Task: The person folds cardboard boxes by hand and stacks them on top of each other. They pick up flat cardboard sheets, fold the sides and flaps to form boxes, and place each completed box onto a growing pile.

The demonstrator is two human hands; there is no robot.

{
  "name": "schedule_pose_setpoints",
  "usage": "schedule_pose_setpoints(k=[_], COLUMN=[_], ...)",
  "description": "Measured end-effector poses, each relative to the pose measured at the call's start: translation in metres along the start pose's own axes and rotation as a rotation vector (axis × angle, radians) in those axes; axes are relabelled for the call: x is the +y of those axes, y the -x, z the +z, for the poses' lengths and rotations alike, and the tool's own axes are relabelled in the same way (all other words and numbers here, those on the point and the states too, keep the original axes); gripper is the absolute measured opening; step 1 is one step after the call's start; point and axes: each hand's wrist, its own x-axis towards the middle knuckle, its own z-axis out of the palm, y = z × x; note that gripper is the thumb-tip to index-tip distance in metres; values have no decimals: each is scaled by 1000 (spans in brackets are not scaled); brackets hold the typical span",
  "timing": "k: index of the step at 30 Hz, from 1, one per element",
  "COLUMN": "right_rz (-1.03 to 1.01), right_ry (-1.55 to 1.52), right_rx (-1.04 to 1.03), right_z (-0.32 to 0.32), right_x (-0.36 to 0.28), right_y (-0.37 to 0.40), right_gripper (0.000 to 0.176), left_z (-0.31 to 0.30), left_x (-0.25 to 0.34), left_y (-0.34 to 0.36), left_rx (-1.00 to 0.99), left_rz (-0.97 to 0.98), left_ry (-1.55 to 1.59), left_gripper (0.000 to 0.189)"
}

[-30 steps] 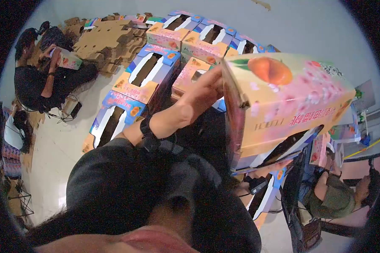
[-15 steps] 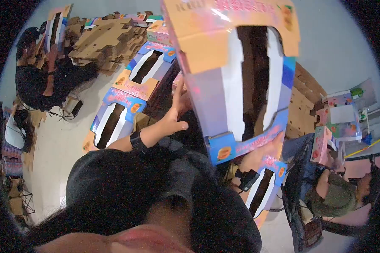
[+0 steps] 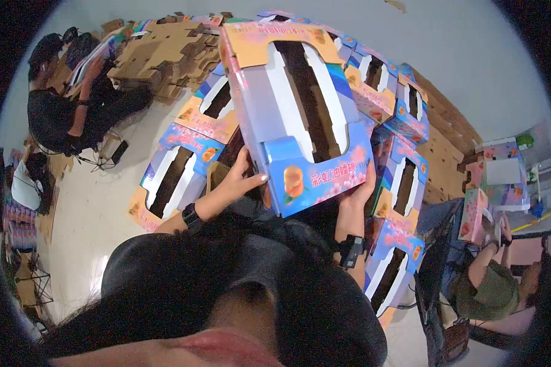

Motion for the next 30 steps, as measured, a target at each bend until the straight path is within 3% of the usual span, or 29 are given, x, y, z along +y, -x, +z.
schedule_pose_setpoints(k=[7,13,19,22,25,26,29,30], right_rz=[262,213,61,-50,-47,-51,-176,-170], right_ry=[7,-17,46,112,78,-74,13,-24], right_rx=[154,95,20,-57,42,-203,78,34], right_z=[19,22,6,0,1,-35,-31,-28], right_x=[-5,0,-4,-8,-11,-4,-11,-17], right_y=[9,11,11,17,24,4,8,13], right_gripper=[64,64,59,59,60,59,59,57], left_z=[-1,-2,-15,-16,-1,6,18,21], left_x=[-4,10,-2,1,16,26,26,28], left_y=[-1,5,4,-6,-6,-6,-14,-17], left_rx=[6,25,-47,-284,-364,-387,-414,-445], left_rz=[-82,-136,105,323,166,91,179,174], left_ry=[194,252,294,65,76,65,74,50], left_gripper=[78,82,68,74,91,99,97,102])
